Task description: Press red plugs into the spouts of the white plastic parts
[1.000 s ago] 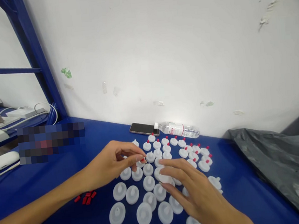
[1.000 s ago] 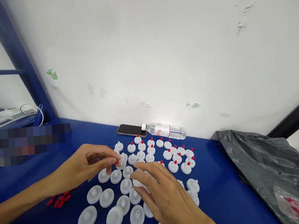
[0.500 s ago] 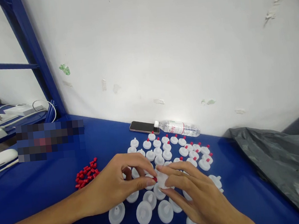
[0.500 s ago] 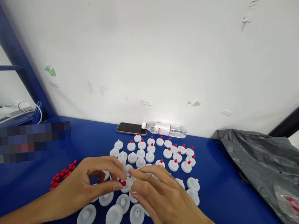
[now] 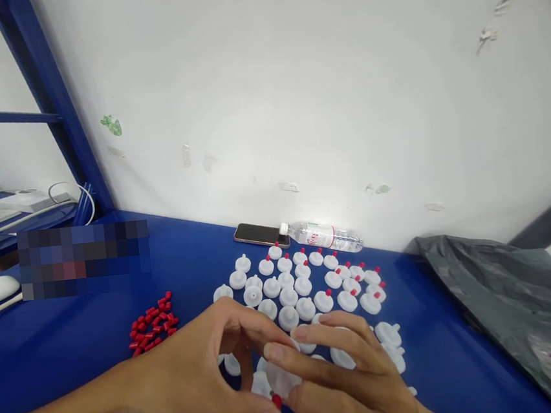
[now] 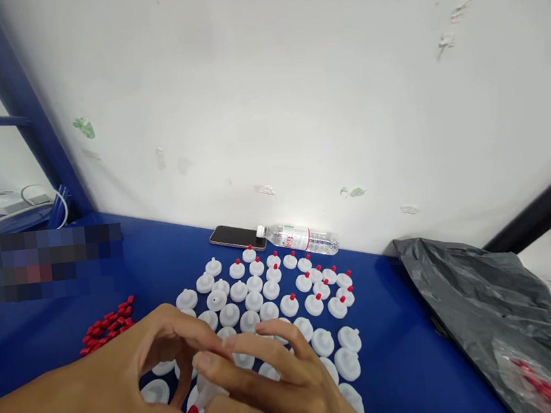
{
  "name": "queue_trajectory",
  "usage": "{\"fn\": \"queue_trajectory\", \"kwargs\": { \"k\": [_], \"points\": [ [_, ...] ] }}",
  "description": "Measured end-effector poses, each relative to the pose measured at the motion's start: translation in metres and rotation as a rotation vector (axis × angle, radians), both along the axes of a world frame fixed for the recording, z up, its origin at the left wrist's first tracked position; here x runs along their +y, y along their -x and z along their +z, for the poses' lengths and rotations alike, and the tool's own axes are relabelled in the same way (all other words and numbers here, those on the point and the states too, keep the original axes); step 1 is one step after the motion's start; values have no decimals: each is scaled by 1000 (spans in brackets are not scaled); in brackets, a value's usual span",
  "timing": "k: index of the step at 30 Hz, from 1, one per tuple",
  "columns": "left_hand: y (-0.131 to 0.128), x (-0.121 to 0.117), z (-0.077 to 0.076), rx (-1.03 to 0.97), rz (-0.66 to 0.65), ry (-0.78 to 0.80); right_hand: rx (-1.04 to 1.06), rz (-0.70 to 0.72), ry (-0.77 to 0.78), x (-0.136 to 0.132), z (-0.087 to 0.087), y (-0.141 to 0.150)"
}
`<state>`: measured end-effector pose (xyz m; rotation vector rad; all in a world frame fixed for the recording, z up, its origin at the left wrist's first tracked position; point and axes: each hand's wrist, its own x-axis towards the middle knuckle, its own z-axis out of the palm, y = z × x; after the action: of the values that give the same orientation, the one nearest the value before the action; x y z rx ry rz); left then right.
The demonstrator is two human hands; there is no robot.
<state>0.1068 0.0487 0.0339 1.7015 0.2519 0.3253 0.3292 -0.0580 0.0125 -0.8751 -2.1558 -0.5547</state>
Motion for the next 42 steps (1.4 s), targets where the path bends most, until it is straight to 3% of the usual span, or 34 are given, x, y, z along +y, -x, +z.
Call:
{"fn": "queue_trajectory", "kwargs": {
  "k": [8, 15, 18, 23, 28, 31, 33, 35, 42],
  "points": [
    [1, 0, -6, 60, 40, -73, -43, 35, 40, 6, 3, 5],
    [-4, 11, -5, 35, 107, 206, -106, 6, 8, 7, 10, 5],
    [-3, 15, -12, 2, 115, 221, -95, -15, 4, 8, 12, 6],
    [2, 23, -11, 64, 320, -73, -42, -70, 78, 7, 11, -12],
    [12, 46, 8, 27, 632, -379, 195, -372, 160, 18, 6, -45],
    [21, 63, 14, 180, 774, -704, 218, -510, 327, 26, 2, -60],
    [27, 74, 14, 348, 752, -925, 202, -546, 447, 30, -3, -68],
    [33, 83, 13, 464, 659, -1040, 167, -558, 549, 33, -10, -72],
    [60, 101, 14, 706, 307, -932, 26, -529, 699, 37, -19, -76]
  ]
}}
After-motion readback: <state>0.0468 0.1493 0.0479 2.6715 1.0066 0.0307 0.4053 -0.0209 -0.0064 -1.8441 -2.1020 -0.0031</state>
